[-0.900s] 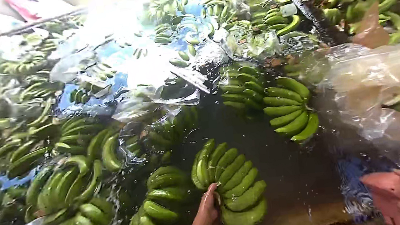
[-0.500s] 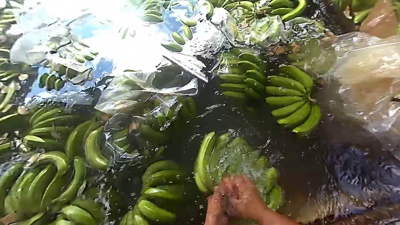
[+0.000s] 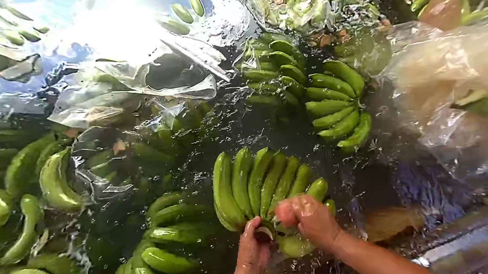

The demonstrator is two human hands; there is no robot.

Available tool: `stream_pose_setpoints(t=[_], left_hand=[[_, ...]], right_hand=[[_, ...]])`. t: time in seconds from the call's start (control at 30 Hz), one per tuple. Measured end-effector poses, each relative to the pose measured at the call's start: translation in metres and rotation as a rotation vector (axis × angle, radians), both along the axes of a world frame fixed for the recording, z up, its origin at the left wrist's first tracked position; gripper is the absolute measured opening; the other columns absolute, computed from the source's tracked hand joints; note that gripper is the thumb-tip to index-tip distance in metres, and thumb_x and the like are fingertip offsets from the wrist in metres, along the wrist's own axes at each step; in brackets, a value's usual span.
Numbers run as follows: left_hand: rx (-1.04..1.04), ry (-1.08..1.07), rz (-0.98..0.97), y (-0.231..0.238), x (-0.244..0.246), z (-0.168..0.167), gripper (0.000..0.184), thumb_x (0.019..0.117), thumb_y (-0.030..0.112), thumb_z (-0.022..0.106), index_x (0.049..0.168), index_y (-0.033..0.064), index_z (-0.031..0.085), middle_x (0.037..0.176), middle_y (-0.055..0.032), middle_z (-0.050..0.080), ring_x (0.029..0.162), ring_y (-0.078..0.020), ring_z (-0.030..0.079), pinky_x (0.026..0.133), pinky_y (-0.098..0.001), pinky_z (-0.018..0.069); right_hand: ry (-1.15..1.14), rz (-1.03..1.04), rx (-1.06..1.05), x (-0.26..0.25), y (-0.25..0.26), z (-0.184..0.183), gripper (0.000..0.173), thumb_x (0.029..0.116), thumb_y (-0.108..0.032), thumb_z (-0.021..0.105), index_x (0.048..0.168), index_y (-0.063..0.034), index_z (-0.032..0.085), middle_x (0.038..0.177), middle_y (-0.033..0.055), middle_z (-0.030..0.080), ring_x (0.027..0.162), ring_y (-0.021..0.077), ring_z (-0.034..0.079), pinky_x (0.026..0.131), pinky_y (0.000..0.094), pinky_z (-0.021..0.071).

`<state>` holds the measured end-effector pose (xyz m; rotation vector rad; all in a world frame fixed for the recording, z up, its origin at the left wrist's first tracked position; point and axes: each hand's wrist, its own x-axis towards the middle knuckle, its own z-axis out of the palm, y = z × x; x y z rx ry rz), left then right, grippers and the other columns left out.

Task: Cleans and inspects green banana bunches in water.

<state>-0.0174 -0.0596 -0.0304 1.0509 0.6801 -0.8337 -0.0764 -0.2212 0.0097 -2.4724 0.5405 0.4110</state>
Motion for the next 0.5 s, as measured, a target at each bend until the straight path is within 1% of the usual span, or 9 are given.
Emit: stream_pose_setpoints(t=[0.03,0.07,0.13,0.2,0.27,0.3,0.37,0.43,0.5], left_hand=[[0.022,0.000,-0.010,0.000,0.000,0.001,0.023,0.1059,0.018,0.040,0.105,0.0055,0.059,0.085,-0.0058,0.070,0.080,-0.0155,0.070,0.073,-0.0356,0.0603],[0.042,0.006,-0.013,-0.002,0.000,0.002,0.022,0.1064,0.018,0.042,0.106,0.0045,0.059,0.085,-0.0068,0.070,0.079,-0.0164,0.070,0.072,-0.0361,0.0601],[0.074,0.008,-0.003,-0.004,0.000,0.004,0.022,0.1066,0.018,0.042,0.105,0.0044,0.059,0.084,-0.0070,0.069,0.078,-0.0171,0.070,0.070,-0.0366,0.0599],[0.077,-0.008,0.016,-0.007,0.008,0.004,0.020,0.1060,0.018,0.042,0.106,0.0054,0.058,0.085,-0.0064,0.069,0.079,-0.0167,0.069,0.071,-0.0372,0.0596],[0.090,-0.011,0.034,-0.007,0.015,0.003,0.016,0.1056,0.015,0.043,0.107,0.0056,0.056,0.088,-0.0065,0.067,0.082,-0.0157,0.068,0.074,-0.0360,0.0588],[0.097,-0.008,0.026,-0.004,0.017,0.003,0.016,0.1052,0.013,0.043,0.108,0.0050,0.056,0.090,-0.0069,0.067,0.083,-0.0156,0.068,0.074,-0.0355,0.0587],[0.118,0.010,-0.021,0.001,0.023,0.005,0.016,0.1054,0.013,0.045,0.107,0.0040,0.058,0.090,-0.0078,0.067,0.084,-0.0162,0.068,0.075,-0.0355,0.0587],[0.147,0.029,-0.082,0.005,0.026,0.006,0.018,0.1063,0.016,0.046,0.107,0.0036,0.058,0.090,-0.0083,0.067,0.083,-0.0168,0.068,0.074,-0.0361,0.0587],[0.159,0.030,-0.134,0.005,0.026,0.002,0.021,0.1064,0.019,0.047,0.110,0.0014,0.059,0.092,-0.0102,0.068,0.085,-0.0190,0.068,0.075,-0.0389,0.0586]], right_hand=[[-0.006,-0.042,-0.094,0.006,-0.029,-0.003,0.036,0.0882,-0.007,0.067,0.123,0.0034,0.069,0.128,0.0292,0.064,0.122,0.0464,0.062,0.095,0.0601,0.0537],[0.027,-0.099,-0.154,0.013,-0.057,-0.003,0.037,0.0915,-0.009,0.064,0.126,0.0048,0.067,0.132,0.0310,0.061,0.125,0.0483,0.059,0.098,0.0617,0.0511],[0.080,-0.229,-0.198,0.015,-0.083,-0.006,0.043,0.0944,-0.011,0.062,0.134,0.0061,0.062,0.138,0.0333,0.056,0.131,0.0500,0.054,0.102,0.0625,0.0478],[0.062,-0.359,-0.181,-0.002,-0.074,-0.015,0.047,0.0919,-0.010,0.064,0.135,0.0080,0.059,0.139,0.0337,0.054,0.131,0.0492,0.053,0.104,0.0605,0.0473],[-0.103,-0.469,-0.216,-0.026,-0.055,-0.022,0.045,0.0863,-0.006,0.068,0.128,0.0098,0.063,0.132,0.0346,0.058,0.123,0.0496,0.059,0.099,0.0591,0.0520],[-0.197,-0.486,-0.243,-0.034,-0.050,-0.022,0.044,0.0829,-0.005,0.070,0.124,0.0101,0.065,0.127,0.0345,0.061,0.118,0.0499,0.062,0.094,0.0594,0.0539],[-0.351,-0.453,-0.298,-0.036,-0.051,-0.012,0.048,0.0770,-0.006,0.071,0.121,0.0109,0.066,0.121,0.0358,0.062,0.109,0.0515,0.064,0.087,0.0610,0.0552],[-0.481,-0.356,-0.315,-0.021,-0.059,0.000,0.050,0.0770,-0.014,0.073,0.121,0.0098,0.066,0.117,0.0362,0.063,0.105,0.0518,0.065,0.086,0.0605,0.0554],[-0.502,-0.252,-0.264,0.007,-0.069,0.000,0.054,0.0760,-0.015,0.075,0.126,0.0044,0.066,0.121,0.0341,0.063,0.111,0.0516,0.063,0.090,0.0616,0.0540]])
